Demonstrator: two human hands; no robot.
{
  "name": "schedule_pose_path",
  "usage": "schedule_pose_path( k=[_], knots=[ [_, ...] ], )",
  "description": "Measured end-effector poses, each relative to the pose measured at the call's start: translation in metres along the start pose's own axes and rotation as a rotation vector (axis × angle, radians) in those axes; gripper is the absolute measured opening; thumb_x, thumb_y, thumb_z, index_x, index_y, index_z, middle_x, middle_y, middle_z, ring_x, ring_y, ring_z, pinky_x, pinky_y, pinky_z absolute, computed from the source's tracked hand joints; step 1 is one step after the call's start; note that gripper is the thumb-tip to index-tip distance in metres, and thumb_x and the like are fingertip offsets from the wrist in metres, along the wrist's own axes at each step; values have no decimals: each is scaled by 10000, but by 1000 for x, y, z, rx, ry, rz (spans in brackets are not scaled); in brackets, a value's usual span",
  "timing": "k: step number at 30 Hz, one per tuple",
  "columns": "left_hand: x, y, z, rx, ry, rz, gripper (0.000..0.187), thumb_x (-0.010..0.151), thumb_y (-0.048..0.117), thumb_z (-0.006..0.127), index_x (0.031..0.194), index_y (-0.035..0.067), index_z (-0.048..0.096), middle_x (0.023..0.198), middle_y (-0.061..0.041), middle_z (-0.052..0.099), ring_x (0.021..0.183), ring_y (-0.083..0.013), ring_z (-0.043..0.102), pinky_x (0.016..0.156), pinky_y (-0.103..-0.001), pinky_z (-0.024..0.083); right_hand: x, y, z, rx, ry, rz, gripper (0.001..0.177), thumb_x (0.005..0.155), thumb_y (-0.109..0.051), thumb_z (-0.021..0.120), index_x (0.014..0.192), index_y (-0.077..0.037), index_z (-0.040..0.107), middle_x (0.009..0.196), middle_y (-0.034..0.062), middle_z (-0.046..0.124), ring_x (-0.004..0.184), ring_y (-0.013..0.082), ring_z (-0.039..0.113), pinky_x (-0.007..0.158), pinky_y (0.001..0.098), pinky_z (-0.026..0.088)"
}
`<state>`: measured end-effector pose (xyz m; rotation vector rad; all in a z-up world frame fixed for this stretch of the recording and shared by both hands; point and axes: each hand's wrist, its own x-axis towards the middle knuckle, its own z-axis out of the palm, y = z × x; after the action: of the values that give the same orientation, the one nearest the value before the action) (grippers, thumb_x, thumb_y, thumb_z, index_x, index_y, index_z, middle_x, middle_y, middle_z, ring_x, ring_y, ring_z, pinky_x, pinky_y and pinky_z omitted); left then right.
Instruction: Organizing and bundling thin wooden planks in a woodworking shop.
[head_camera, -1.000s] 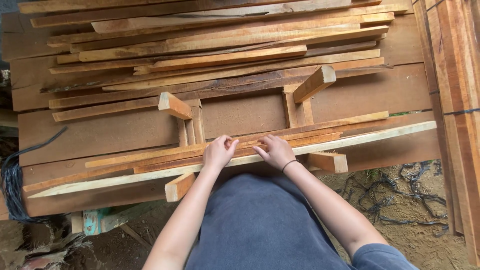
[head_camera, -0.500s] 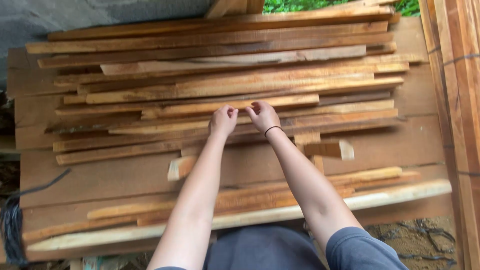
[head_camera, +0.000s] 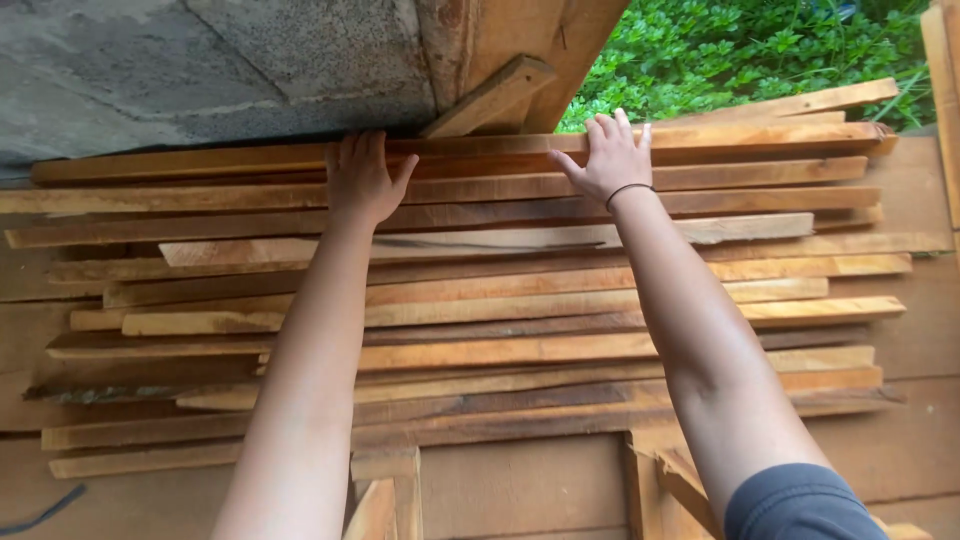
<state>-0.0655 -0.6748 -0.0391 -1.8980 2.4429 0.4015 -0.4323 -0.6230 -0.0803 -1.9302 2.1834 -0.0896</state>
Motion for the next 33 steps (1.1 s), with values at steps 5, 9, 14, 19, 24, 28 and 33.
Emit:
schedule_pose_path(
  k=[5, 9, 14, 19, 24, 28, 33],
  knots=[
    [36, -15, 14, 82, -150, -34, 887, 1042, 785, 228, 1372, 61, 619, 1401, -189, 628, 1353, -377, 504, 1136, -550, 266, 32, -3, 1, -97, -162, -70, 931, 894, -954, 375, 1232, -118, 609, 1278, 120, 669, 1334, 308, 508, 1114, 599, 276],
    [49, -8, -6, 97, -232, -73, 1060, 968, 908, 167, 1329, 62, 694, 1361, -180, 679, 1318, -379, 553, 1106, -544, 307, 57, -12, -5, -266, -289, -104, 912, 866, -996, 277, 1086, -250, 754, 1203, 30, 727, 1209, 278, 634, 1019, 496, 425],
    [47, -13, -7, 80, -283, -96, 1045, 961, 898, 132, 1345, 98, 684, 1370, -149, 677, 1318, -336, 579, 1086, -494, 369, 64, -2, 0, -101, -357, -28, 1013, 811, -1032, 316, 1132, -170, 743, 1209, 118, 735, 1233, 327, 644, 1096, 536, 413],
    [3, 4, -42, 23, -316, -77, 987, 985, 870, 150, 1346, 123, 683, 1372, -153, 671, 1322, -343, 582, 1095, -483, 393, 23, -18, -32, -70, -416, -1, 941, 832, -975, 324, 1210, -160, 603, 1204, 224, 725, 1199, 402, 664, 1021, 523, 493],
    [-37, 8, -56, -69, -376, -133, 839, 1010, 758, 264, 1214, 100, 743, 1081, -98, 781, 1229, -341, 643, 1069, -518, 437, -13, -16, -41, -17, -545, 71, 1034, 744, -1028, 293, 1232, -240, 750, 1339, 128, 701, 1318, 348, 594, 1089, 496, 471],
    [-70, 3, -17, -39, -356, -118, 800, 1017, 734, 259, 1142, 136, 775, 1123, -91, 778, 1229, -323, 645, 1083, -483, 406, -80, -29, -50, -85, -537, 35, 949, 812, -971, 267, 1278, -270, 706, 1382, 32, 668, 1328, 277, 579, 1094, 460, 461],
    [-104, 6, -26, 7, -344, -140, 721, 959, 724, 281, 1170, 197, 725, 1271, -59, 692, 1287, -314, 530, 1082, -518, 405, -117, -32, -66, -87, -400, -18, 829, 850, -947, 300, 1311, -353, 648, 1386, -57, 649, 1317, 256, 574, 1106, 557, 379]
  ],
)
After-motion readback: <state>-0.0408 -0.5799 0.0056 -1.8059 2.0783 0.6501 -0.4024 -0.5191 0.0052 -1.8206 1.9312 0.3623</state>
